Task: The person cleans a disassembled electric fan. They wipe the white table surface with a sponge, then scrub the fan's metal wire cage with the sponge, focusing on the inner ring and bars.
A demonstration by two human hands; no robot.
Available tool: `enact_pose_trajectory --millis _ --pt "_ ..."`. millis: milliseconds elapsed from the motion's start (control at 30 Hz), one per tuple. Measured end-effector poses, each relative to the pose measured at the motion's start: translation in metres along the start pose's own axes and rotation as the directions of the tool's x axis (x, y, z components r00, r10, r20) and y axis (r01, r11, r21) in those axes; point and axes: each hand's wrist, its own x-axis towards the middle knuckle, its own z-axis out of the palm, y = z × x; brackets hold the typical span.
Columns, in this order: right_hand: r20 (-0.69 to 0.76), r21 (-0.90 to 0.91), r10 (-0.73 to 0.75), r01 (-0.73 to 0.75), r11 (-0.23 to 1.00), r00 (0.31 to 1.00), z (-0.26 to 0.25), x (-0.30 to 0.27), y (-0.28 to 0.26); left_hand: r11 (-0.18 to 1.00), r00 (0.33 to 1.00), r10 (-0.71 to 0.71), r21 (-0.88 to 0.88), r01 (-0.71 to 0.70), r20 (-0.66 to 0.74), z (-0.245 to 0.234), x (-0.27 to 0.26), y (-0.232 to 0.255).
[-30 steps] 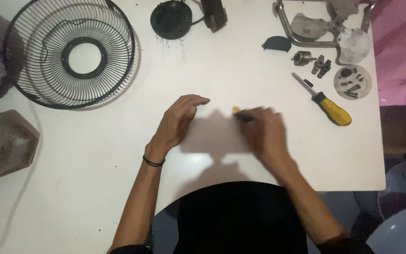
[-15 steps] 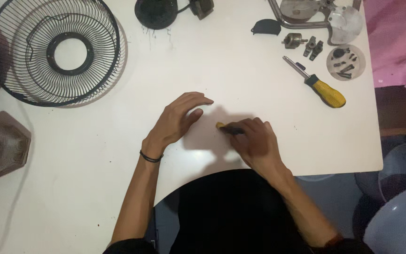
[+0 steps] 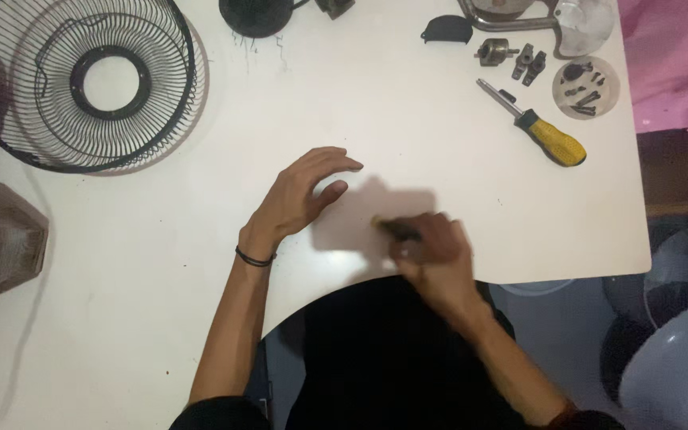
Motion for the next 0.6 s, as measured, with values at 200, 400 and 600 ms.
enact_pose_trajectory --millis 200,400,600 --pt "0.007 0.014 0.088 -0.088 0.996 0.996 0.001 -0.006 -0.009 0.999 0.999 -0.051 -0.008 0.051 0.009 -0.001 0.001 0.000" --pt "0.057 0.139 0.002 -0.010 0.990 0.998 0.010 -0.008 -0.025 0.999 0.998 -0.049 -0.010 0.049 -0.026 -0.008 -0.005 -0.005" --pt "0.061 0.077 0.113 -0.117 0.990 0.992 0.010 0.000 -0.019 0.995 0.995 -0.093 -0.038 0.092 -0.045 -0.015 -0.004 -0.008"
